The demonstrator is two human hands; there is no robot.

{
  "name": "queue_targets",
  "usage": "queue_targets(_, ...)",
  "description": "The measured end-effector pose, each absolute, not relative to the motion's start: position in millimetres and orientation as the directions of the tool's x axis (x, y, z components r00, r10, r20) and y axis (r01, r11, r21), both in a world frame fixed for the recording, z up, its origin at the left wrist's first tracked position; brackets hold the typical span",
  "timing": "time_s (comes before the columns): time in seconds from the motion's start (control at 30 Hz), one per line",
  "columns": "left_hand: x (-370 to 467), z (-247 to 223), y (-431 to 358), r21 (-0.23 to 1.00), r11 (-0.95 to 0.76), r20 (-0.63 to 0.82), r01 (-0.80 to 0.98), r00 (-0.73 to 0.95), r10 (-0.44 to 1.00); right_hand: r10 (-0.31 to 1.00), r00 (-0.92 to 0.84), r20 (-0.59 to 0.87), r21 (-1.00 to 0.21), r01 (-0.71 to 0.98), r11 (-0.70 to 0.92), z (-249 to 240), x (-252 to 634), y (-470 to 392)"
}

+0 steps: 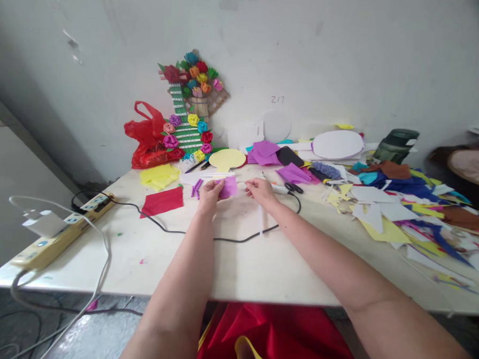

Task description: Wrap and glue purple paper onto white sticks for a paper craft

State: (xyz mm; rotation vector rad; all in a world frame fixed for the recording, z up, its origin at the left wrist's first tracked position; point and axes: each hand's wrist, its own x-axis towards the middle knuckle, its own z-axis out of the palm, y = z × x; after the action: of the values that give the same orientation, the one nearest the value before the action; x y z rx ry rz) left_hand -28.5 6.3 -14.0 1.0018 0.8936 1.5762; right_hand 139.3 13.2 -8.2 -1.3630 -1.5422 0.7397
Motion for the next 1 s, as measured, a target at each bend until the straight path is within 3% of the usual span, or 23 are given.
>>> queue_targets(0.13, -37.3, -12.4, 10.7, 0.850, -0.317, 0.140, -0.420, -0.400, 0.906, 0.923, -0.163, 0.349, -0.576, 0.740, 0.348, -5.9, 132.0, 15.6)
queue_targets(0.27, -40.2, -11.3, 11.2, 0.825, -0.358, 0.116, -0.437, -0.489, 0.864, 0.883, -0.362, 0.299, -0.292, 0.846, 0.446, -2.6, 117.0, 17.7)
queue_targets(0.37, -38.6, -12.8, 11.9, 0.824, -0.359, 0.131, -0.438, -0.469, 0.873, 0.875, -0.418, 0.246, -0.166, 0.871, 0.463, -1.9, 106.5, 23.6)
queue_targets(0.57, -36.1, -15.6, 12.2, 0.847, -0.341, 0.144, -0.409, -0.440, 0.886, 0.891, -0.404, 0.208, -0.117, 0.894, 0.433, -3.7, 98.4, 36.8)
queue_targets(0.8, -31.1, -8.3, 3.7, 0.862, -0.291, 0.131, -0.415, -0.373, 0.919, 0.946, -0.271, 0.180, -0.234, 0.922, 0.309, -2.2, 98.1, 43.0)
queue_targets(1.0, -31.1, -11.8, 5.5, 0.895, -0.247, 0.128, -0.370, -0.317, 0.940, 0.927, -0.304, 0.219, -0.188, 0.919, 0.346, 2.0, 105.4, 31.9)
